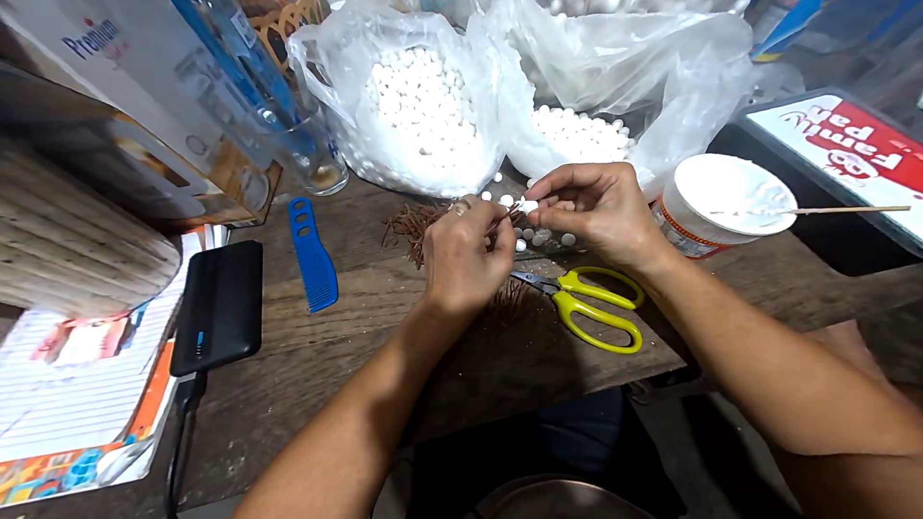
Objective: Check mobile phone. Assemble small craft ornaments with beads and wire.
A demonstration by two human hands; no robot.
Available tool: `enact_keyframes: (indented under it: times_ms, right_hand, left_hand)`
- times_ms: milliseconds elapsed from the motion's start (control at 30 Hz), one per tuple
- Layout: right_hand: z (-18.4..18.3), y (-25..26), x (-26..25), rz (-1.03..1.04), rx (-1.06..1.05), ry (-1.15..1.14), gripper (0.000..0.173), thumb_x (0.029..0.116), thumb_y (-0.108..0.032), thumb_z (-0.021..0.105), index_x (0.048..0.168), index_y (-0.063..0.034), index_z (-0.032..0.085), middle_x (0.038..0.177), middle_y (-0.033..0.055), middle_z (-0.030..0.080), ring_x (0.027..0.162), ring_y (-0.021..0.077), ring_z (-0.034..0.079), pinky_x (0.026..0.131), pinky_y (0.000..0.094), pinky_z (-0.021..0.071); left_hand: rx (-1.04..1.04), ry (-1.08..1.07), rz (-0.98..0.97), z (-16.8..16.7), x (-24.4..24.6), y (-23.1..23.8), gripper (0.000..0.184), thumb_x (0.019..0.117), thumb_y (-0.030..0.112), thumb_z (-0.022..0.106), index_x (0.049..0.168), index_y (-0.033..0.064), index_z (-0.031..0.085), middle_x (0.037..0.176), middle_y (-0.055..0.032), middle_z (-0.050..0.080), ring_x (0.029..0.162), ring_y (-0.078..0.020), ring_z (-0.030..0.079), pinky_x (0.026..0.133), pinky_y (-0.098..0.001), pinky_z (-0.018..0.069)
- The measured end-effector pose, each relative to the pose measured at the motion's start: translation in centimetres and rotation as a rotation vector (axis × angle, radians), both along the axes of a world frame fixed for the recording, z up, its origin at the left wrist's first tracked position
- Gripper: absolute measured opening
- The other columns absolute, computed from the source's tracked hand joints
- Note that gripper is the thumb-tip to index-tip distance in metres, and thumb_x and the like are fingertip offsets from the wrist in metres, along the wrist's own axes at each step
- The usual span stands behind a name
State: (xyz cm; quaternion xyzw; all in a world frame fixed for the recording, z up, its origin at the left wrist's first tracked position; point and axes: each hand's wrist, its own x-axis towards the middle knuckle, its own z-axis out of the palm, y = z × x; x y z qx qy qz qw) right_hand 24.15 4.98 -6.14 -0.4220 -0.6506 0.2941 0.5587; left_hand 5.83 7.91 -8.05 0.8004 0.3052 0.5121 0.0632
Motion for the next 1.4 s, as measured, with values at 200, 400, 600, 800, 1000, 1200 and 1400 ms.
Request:
enact_keyframes:
  times_ms: [200, 400, 600, 800, 1000, 1200, 1400]
  right_hand:
    - [0.0, 0.0, -0.1, 0.003, 0.01, 0.002, 0.022, 0.0787, 0.01, 0.073, 0.098, 0.0002, 0.07, 0.091, -0.0014, 0.073, 0.073, 0.0007, 0.069, 0.071, 0.0177, 0.0608]
    - [0.0, 0.0, 0.0, 0.008, 0.029, -0.005, 0.02, 0.0784, 0.01, 0.074, 0.097, 0.0021, 0.071, 0.096, 0.0006, 0.071, 0.077, 0.0005, 0.069, 0.074, 0.0173, 0.0609]
    - [0.1, -0.3, 0.0, 0.027, 0.063, -0.068, 0.019, 0.0818, 0.01, 0.072, 0.101, 0.006, 0.073, 0.103, 0.0062, 0.07, 0.086, 0.0007, 0.069, 0.078, 0.0153, 0.0596]
    - [-0.1, -0.2, -0.2, 0.024, 0.064, -0.091, 0.017, 0.084, 0.007, 0.071, 0.101, 0.0057, 0.073, 0.099, 0.0058, 0.071, 0.081, -0.0009, 0.068, 0.074, 0.0136, 0.0584]
    - [-0.1, -0.2, -0.4, 0.029, 0.053, -0.037, 0.017, 0.0847, 0.006, 0.072, 0.101, 0.0048, 0.07, 0.092, 0.0023, 0.072, 0.074, -0.0004, 0.068, 0.071, 0.0164, 0.0599]
    - [1.2, -4.2, 1.1, -0.128, 0.147, -0.109, 0.019, 0.093, -0.006, 0.07, 0.112, -0.0006, 0.069, 0.1, -0.0011, 0.071, 0.084, 0.0025, 0.069, 0.077, 0.0201, 0.0612]
    - [-3.0, -12.4, 7.2, -0.502, 0.019, 0.117, 0.02, 0.0923, -0.016, 0.068, 0.076, -0.0282, 0.068, 0.066, -0.0171, 0.067, 0.055, -0.0022, 0.061, 0.055, 0.017, 0.0543]
  left_hand:
    - [0.031, 0.029, -0.011, -0.1, -0.2, 0.0, 0.009, 0.0859, 0.003, 0.066, 0.085, -0.0009, 0.074, 0.072, -0.0111, 0.063, 0.064, -0.0172, 0.06, 0.057, -0.0279, 0.0482]
    - [0.052, 0.038, -0.002, -0.1, -0.1, 0.0, 0.01, 0.085, 0.004, 0.065, 0.084, -0.0006, 0.074, 0.07, -0.0108, 0.063, 0.063, -0.0183, 0.06, 0.056, -0.029, 0.0474]
    - [0.052, 0.062, 0.018, -0.1, -0.2, -0.1, 0.011, 0.0866, 0.005, 0.064, 0.083, -0.0004, 0.073, 0.071, -0.0112, 0.062, 0.064, -0.0201, 0.061, 0.057, -0.031, 0.0473]
    - [0.07, 0.052, 0.003, -0.3, 0.0, -0.1, 0.012, 0.0861, 0.004, 0.062, 0.083, -0.0007, 0.073, 0.071, -0.0114, 0.063, 0.065, -0.0189, 0.061, 0.058, -0.029, 0.048]
    - [0.011, 0.033, -0.025, 0.0, -0.2, -0.3, 0.01, 0.0884, 0.004, 0.064, 0.086, -0.0012, 0.073, 0.074, -0.0109, 0.063, 0.065, -0.0157, 0.06, 0.059, -0.026, 0.0481]
    - [-0.367, -0.164, -0.145, 0.8, -0.4, -0.5, 0.008, 0.0933, 0.003, 0.069, 0.1, -0.0008, 0.068, 0.08, -0.0036, 0.069, 0.063, 0.0009, 0.063, 0.06, -0.0142, 0.0535]
    - [-0.638, -0.288, -0.239, 1.6, -0.6, -0.3, 0.007, 0.0951, 0.0, 0.069, 0.102, -0.0002, 0.068, 0.083, 0.0012, 0.072, 0.065, 0.0013, 0.066, 0.062, -0.0157, 0.057]
